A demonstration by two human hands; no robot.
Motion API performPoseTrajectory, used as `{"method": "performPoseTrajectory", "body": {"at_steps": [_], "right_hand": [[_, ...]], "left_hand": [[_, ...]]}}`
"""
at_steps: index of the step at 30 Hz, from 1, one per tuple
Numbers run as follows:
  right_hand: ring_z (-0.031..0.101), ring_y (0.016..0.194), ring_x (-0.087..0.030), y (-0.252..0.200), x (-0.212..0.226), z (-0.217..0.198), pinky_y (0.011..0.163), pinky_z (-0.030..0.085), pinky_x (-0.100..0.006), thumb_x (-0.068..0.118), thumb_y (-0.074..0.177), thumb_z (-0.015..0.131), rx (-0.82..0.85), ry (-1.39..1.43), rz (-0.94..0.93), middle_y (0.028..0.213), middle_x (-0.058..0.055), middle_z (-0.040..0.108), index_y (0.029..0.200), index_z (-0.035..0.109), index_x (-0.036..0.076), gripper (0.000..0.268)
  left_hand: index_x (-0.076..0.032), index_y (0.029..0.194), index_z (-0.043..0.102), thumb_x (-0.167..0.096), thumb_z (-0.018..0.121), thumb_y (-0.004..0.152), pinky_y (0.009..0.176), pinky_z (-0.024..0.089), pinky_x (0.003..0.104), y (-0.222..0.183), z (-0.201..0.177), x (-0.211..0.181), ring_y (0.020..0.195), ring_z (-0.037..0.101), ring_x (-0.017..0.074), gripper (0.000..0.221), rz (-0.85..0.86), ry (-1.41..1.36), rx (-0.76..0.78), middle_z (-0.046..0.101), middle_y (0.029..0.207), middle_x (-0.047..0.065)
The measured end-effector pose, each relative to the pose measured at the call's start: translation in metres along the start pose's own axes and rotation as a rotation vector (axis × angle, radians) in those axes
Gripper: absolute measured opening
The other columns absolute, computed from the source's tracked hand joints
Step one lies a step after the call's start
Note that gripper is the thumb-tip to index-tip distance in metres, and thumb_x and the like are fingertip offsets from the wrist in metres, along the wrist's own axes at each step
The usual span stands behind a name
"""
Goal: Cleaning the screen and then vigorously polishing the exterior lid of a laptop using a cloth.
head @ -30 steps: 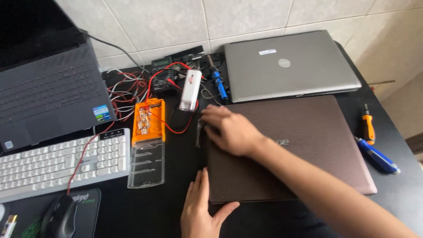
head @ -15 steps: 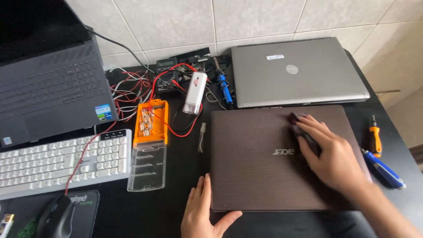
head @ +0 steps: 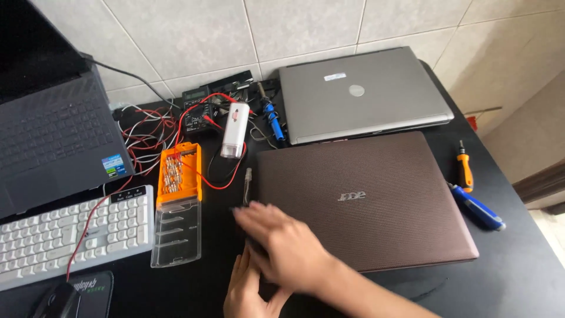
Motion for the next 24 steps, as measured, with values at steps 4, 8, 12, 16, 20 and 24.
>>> {"method": "performPoseTrajectory", "body": {"at_steps": [4,8,12,16,20,24], "right_hand": [[0.051,0.139,-0.038,0.018,-0.049,-0.019,0.115,0.037,-0.049,0.014,0.090,0.061,-0.014,-0.146,0.031,0.145,-0.014,0.060,0.144,0.057,0.015,0.054],[0.051,0.139,-0.029,0.013,-0.109,-0.068,0.114,0.042,-0.042,0.022,0.091,0.060,-0.082,-0.330,0.201,0.143,-0.009,0.063,0.132,0.068,0.013,0.042],[0.051,0.142,-0.023,-0.024,-0.137,-0.133,0.114,0.042,-0.039,0.014,0.092,0.057,-0.115,-0.421,0.318,0.144,-0.001,0.065,0.136,0.068,0.021,0.046],[0.054,0.140,-0.018,-0.074,-0.155,-0.179,0.108,0.046,-0.039,0.012,0.093,0.057,-0.227,-0.480,0.490,0.143,-0.001,0.066,0.131,0.073,0.020,0.042],[0.057,0.138,-0.017,-0.125,-0.149,-0.177,0.106,0.049,-0.038,0.009,0.094,0.061,-0.308,-0.543,0.497,0.145,-0.001,0.067,0.131,0.072,0.020,0.040],[0.059,0.137,-0.025,-0.110,-0.073,-0.136,0.122,0.040,-0.037,0.002,0.093,0.058,-0.302,-0.429,0.331,0.138,-0.008,0.068,0.121,0.072,0.010,0.033]], "left_hand": [[-0.010,0.151,0.047,-0.060,0.091,0.065,0.111,0.046,0.043,0.013,-0.017,-0.026,0.133,0.060,0.0309,0.109,0.113,0.047,0.011,0.057,0.150,0.017],[-0.011,0.153,0.046,-0.063,0.088,0.067,0.112,0.045,0.043,0.016,-0.018,-0.030,0.138,0.057,0.0255,0.109,0.105,0.041,0.015,0.057,0.150,0.015],[-0.009,0.152,0.046,-0.061,0.088,0.069,0.114,0.044,0.048,0.019,-0.023,-0.036,0.142,0.053,0.0276,0.107,0.062,-0.017,0.054,0.057,0.151,0.014],[-0.010,0.153,0.045,-0.062,0.087,0.069,0.113,0.044,0.048,0.018,-0.022,-0.037,0.140,0.054,0.0266,0.108,0.078,0.013,0.045,0.058,0.150,0.012],[-0.007,0.153,0.043,-0.059,0.089,0.069,0.115,0.040,0.052,0.019,-0.025,-0.036,0.144,0.050,0.0291,0.109,0.060,-0.021,0.110,0.056,0.152,0.013],[-0.005,0.152,0.044,-0.058,0.091,0.067,0.114,0.042,0.050,0.018,-0.021,-0.030,0.144,0.051,0.0288,0.111,0.134,-0.014,0.071,0.056,0.153,0.010]]}}
Point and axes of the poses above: each hand's wrist, its own y-axis towards the middle knuckle, its own z-axis out of the palm, x = y × z, the point moved 1 cm from there along y, towards the middle knuckle
